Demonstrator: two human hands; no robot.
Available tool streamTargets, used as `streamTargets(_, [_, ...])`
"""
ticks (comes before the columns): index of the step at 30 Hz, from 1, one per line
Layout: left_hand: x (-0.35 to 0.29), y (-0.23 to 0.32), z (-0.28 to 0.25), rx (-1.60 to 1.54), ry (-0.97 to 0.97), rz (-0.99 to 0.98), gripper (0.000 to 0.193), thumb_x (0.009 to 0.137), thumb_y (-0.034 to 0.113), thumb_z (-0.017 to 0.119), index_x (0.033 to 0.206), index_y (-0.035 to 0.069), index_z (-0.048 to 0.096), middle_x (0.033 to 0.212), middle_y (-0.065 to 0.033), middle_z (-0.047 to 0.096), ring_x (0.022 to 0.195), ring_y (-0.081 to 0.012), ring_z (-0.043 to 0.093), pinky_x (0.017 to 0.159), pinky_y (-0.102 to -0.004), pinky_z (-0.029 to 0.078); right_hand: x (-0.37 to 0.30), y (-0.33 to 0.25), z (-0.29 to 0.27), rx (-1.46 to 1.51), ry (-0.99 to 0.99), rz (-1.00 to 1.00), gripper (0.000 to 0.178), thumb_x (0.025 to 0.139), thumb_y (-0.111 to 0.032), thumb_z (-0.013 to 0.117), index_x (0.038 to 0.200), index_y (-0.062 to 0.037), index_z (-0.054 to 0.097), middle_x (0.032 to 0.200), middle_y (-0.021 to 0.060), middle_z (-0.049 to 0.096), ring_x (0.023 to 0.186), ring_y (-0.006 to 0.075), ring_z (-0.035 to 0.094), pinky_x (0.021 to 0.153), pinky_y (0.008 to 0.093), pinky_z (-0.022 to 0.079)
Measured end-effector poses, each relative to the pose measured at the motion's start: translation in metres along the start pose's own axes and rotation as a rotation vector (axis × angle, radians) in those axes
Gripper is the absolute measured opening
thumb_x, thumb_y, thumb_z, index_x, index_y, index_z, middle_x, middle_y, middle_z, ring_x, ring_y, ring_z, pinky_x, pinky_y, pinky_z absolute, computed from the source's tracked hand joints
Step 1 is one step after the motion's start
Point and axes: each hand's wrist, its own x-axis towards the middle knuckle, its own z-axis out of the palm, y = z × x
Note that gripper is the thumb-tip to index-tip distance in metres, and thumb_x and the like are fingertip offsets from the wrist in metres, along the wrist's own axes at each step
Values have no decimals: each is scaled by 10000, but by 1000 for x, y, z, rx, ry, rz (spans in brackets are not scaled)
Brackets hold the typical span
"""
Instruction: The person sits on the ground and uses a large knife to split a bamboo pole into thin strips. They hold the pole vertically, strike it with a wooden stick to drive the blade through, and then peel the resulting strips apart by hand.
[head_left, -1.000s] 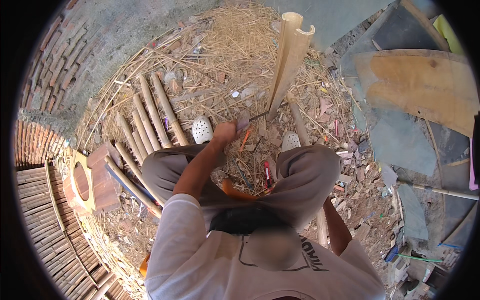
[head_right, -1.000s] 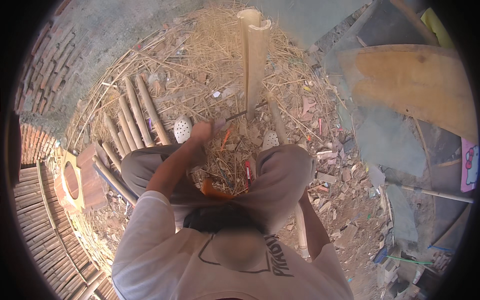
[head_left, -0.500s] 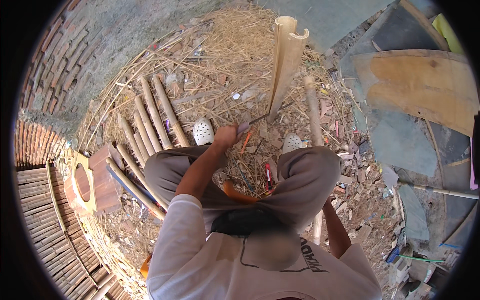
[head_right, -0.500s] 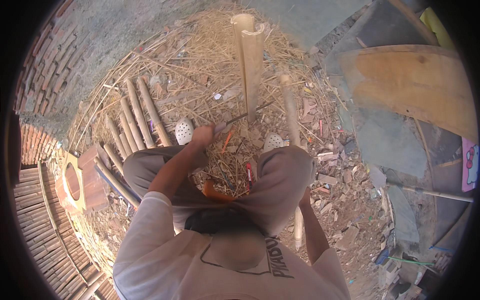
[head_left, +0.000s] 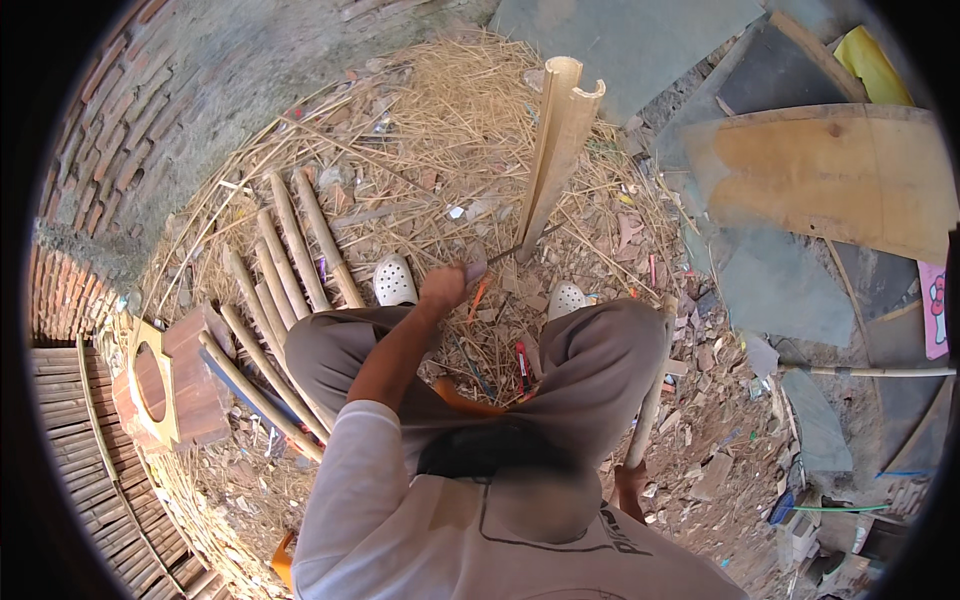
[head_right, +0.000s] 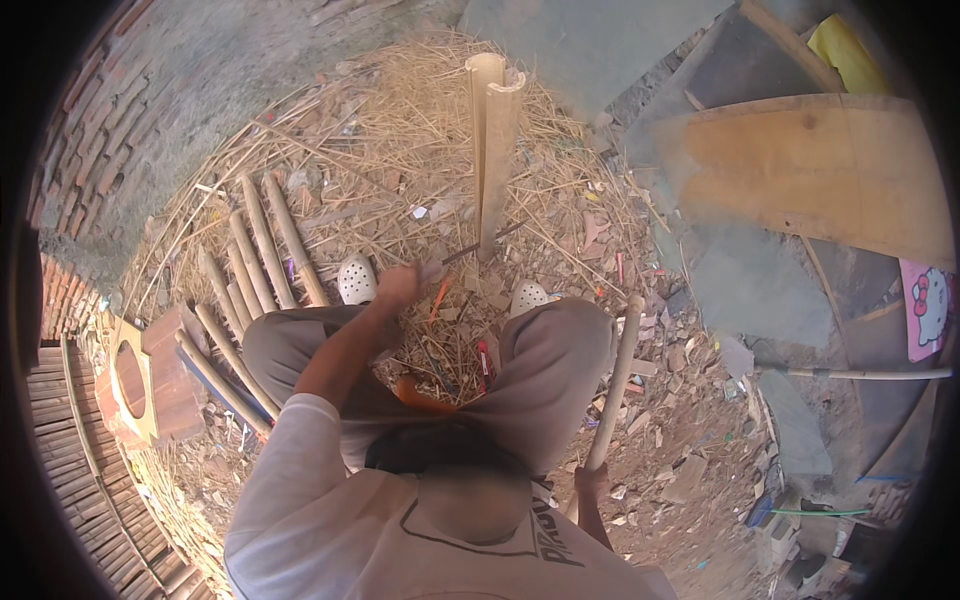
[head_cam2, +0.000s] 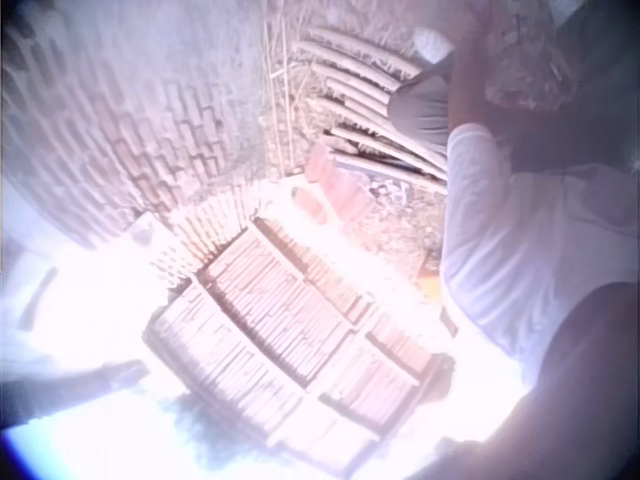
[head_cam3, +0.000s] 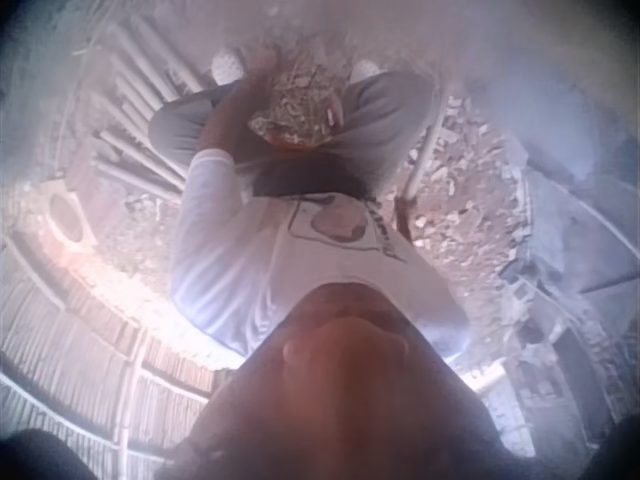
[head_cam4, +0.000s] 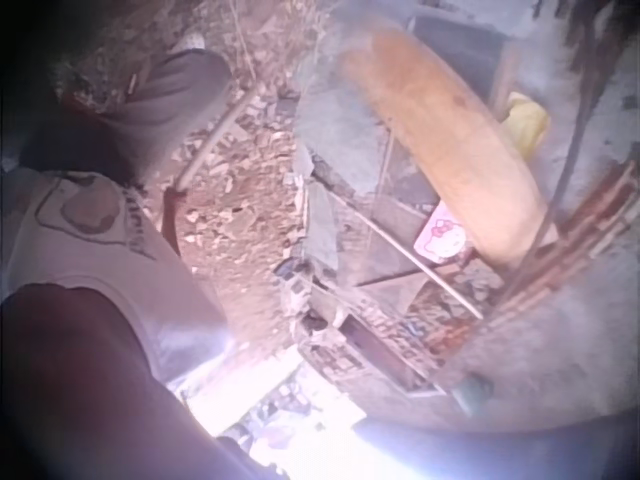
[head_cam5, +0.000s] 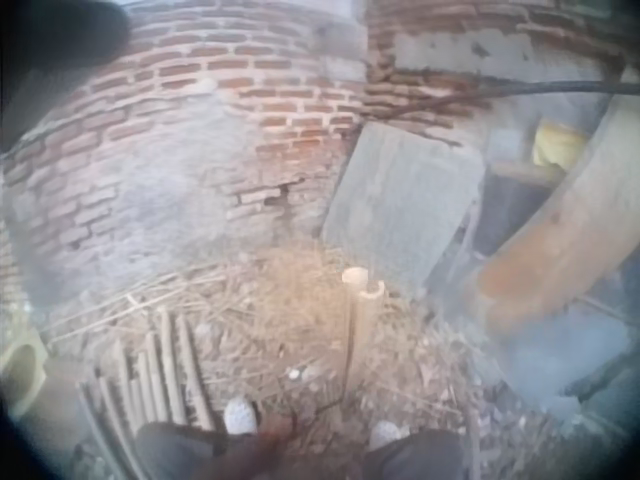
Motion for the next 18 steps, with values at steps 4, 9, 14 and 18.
streamTargets(4, [-25,44,-5,-141,16,-137,422,873,371,631,1038,-17,602,836,-241,692,748,-398,696,680,-499,559,-36,74,85,94,-79,197,570,641,-188,793,1108,38,558,1001,250,677,920,397,683,826,494,537])
streamTargets(9, [-42,106,27,-285,84,-312,454,866,354,641,1057,-48,556,871,-263,683,735,-412,687,676,-502,553,-66,79,118,94,-248,175,522,657,-187,792,1074,37,574,977,237,676,922,391,679,828,483,534])
streamTargets(14, [-47,122,45,-385,99,-284,460,868,336,632,1048,-71,514,863,-278,675,751,-431,684,680,-521,546,-24,70,118,137,-262,-97,474,674,-187,791,1040,37,590,953,225,675,924,385,675,829,472,531])
streamTargets(18, [-36,142,45,-454,68,-254,440,882,326,603,1049,-67,499,839,-285,672,773,-447,680,702,-541,538,121,5,23,588,50,-233,360,768,-152,742,1027,53,598,879,147,656,858,271,632,845,391,511])
